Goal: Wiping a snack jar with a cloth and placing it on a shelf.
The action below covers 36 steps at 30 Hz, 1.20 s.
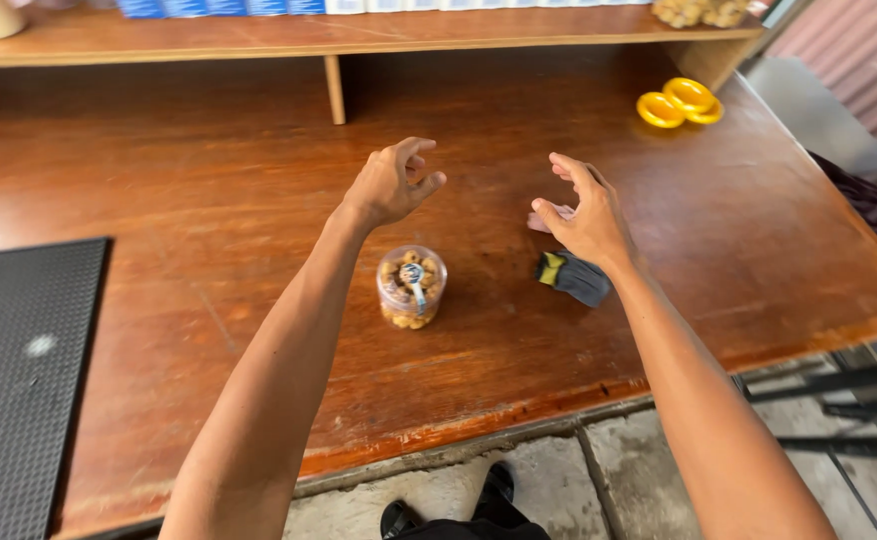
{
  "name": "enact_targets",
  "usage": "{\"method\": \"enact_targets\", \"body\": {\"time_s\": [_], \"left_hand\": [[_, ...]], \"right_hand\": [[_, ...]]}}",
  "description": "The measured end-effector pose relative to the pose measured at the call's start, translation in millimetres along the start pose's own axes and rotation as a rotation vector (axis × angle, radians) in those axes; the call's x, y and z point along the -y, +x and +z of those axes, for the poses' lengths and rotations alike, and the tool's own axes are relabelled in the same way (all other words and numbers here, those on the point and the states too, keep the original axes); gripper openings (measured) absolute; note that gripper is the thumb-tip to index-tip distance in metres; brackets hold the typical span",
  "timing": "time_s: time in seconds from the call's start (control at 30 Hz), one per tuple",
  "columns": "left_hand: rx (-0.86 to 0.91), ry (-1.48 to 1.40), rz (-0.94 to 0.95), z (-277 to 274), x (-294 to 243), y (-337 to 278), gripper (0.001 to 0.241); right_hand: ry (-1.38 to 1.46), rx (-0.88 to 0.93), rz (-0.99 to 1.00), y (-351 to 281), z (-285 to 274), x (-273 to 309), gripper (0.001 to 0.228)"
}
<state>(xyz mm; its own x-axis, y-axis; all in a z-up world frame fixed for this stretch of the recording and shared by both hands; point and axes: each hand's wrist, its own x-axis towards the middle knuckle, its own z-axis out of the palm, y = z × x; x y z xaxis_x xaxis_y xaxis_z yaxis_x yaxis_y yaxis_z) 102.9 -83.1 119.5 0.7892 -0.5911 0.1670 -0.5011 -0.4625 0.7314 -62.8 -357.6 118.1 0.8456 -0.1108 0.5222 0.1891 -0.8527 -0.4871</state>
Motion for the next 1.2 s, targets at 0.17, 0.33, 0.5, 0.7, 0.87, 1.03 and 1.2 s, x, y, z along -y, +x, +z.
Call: {"method": "enact_targets", "body": {"time_s": [0.17, 0.33, 0.5, 0.7, 0.87, 1.03, 1.2], "left_hand": [[0.099, -0.014, 0.076, 47.8, -29.9, 34.3, 0.054], [0.179, 0.011, 0.108, 96.2, -54.4, 65.2, 0.056], [0.203, 0.003, 0.106, 126.9, -82.2, 99.2, 0.055], [0.165, -0.051, 0.083, 165.0, -90.4, 149.3, 0.055], [0.126, -0.068, 0.054, 191.3, -87.7, 173.8, 0.054], [0.14, -0.026, 0.02, 211.7, -75.7, 183.7, 0.052], [0.287, 0.05, 0.029, 221.8, -71.0, 176.5, 0.066]], "right_hand": [[-0.055, -0.055, 0.106, -24.4, -37.6, -23.3, 0.062], [-0.098, -0.097, 0.167, -34.8, -60.3, -57.0, 0.063], [-0.106, -0.115, 0.157, -24.8, -75.4, -99.1, 0.062], [-0.078, -0.097, 0.155, -1.8, -81.7, -163.2, 0.062], [-0.058, -0.025, 0.133, 19.5, -78.1, -205.8, 0.062], [0.017, 0.045, 0.16, 27.3, -65.8, -213.7, 0.062], [0.064, 0.106, 0.219, 16.4, -38.3, -228.1, 0.062]]}}
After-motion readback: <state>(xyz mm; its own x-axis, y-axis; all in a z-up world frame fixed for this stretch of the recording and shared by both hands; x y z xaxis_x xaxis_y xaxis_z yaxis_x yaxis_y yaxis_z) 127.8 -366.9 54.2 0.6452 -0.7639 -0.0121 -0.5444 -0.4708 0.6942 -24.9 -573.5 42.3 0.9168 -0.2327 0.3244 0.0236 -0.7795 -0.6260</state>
